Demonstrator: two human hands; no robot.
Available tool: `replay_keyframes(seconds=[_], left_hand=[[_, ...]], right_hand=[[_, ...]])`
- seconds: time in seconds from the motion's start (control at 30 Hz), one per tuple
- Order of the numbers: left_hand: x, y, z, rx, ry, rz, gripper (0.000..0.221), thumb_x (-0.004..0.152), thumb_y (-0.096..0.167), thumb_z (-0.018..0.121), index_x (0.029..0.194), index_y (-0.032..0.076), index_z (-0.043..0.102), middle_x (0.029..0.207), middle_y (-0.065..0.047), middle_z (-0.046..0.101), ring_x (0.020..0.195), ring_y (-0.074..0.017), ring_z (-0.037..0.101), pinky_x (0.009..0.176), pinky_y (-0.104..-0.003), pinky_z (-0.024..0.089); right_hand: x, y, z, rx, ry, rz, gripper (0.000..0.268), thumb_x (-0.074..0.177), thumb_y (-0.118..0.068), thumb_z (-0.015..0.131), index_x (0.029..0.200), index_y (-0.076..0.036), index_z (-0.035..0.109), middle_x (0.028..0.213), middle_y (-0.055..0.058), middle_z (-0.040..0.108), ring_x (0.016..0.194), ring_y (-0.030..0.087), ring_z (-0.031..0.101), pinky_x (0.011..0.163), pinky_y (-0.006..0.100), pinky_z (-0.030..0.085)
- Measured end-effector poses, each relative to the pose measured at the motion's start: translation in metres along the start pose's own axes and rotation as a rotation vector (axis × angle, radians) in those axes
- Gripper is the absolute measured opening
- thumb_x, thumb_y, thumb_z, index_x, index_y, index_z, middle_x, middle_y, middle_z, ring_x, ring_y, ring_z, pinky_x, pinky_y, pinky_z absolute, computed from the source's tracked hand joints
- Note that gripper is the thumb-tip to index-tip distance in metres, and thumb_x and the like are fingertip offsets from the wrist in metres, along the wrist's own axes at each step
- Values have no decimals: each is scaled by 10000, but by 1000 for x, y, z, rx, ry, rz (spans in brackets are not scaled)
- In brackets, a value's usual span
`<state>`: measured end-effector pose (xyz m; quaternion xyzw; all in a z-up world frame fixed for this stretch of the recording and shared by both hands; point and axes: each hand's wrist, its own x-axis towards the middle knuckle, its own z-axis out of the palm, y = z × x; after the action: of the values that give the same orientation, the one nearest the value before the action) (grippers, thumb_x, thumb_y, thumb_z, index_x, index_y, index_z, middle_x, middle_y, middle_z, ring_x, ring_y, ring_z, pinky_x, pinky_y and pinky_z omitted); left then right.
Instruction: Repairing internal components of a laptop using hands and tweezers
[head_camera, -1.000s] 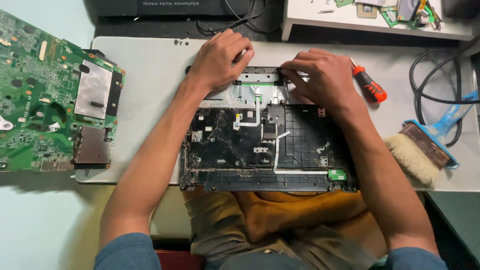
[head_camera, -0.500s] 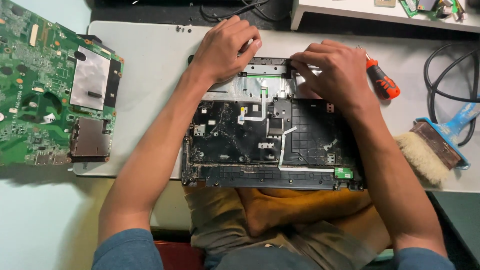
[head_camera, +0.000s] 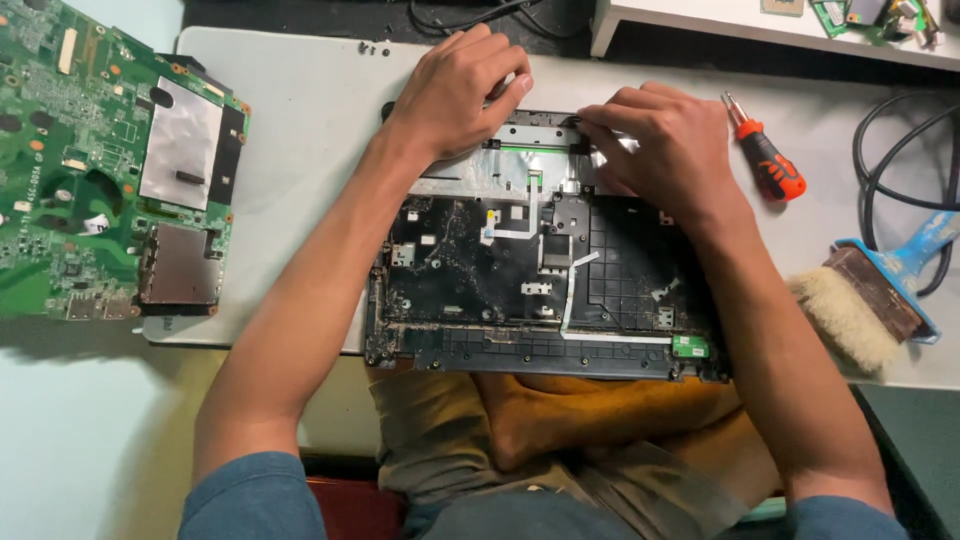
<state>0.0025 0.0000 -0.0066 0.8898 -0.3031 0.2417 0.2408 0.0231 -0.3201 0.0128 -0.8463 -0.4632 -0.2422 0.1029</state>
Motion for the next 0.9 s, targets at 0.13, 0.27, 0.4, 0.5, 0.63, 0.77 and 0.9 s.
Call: replay_keyframes(seconds=[0.13,0.27,0.4,0.5,0.63,0.77,0.9], left_hand=[[0,-1,1,4,-6,6,173,1215,148,701,1065,64,713,933,-63,640,906,-304,595,813,-482,543],[0,-2,0,7,8,14,180,1221,155,704,1063,69,709,932,-61,633,910,-304,596,840,-480,551],[-1,-2,2,2,2,18,189,1226,158,694,1061,66,711,939,-55,646,905,-292,590,807,-471,544],[-1,-1,2,-2,-11,-4,192,1226,163,702,1061,68,715,918,-55,630,898,-295,587,800,-477,542],[-1,-1,2,3,3,1,163,1218,150,712,1077,69,712,933,-49,626,906,-292,588,845,-464,551],[-1,-2,2,9,4,4,177,1221,161,701,1068,73,713,931,-51,630,900,-289,584,830,-465,545],[-1,1,0,1,-1,4,195,1224,166,706,1050,78,712,933,-55,641,901,-300,597,806,-477,543]], right_hand=[[2,1,-6,-4,-15,3,71,1250,-309,916,1197,-315,963,1020,-124,849,842,178,763,508,406,403],[-1,8,-20,6,-72,23,71,1267,-295,933,1204,-304,966,999,-112,825,841,199,756,555,418,417],[-3,6,-20,-61,-71,33,180,1302,-319,925,1122,-318,924,953,-130,792,836,174,734,539,411,344],[2,-3,-10,-40,-16,-19,104,1276,-314,908,1190,-323,966,1009,-142,844,833,156,762,522,387,379],[-1,5,-21,3,-83,38,65,1260,-304,932,1205,-284,958,997,-116,817,865,191,772,522,432,401],[-7,15,-22,-38,-110,50,64,1271,-330,929,1235,-346,980,1053,-145,847,886,184,761,565,408,420],[-5,7,-14,-49,-45,38,84,1289,-327,943,1208,-333,964,1015,-142,821,867,183,749,548,415,369]])
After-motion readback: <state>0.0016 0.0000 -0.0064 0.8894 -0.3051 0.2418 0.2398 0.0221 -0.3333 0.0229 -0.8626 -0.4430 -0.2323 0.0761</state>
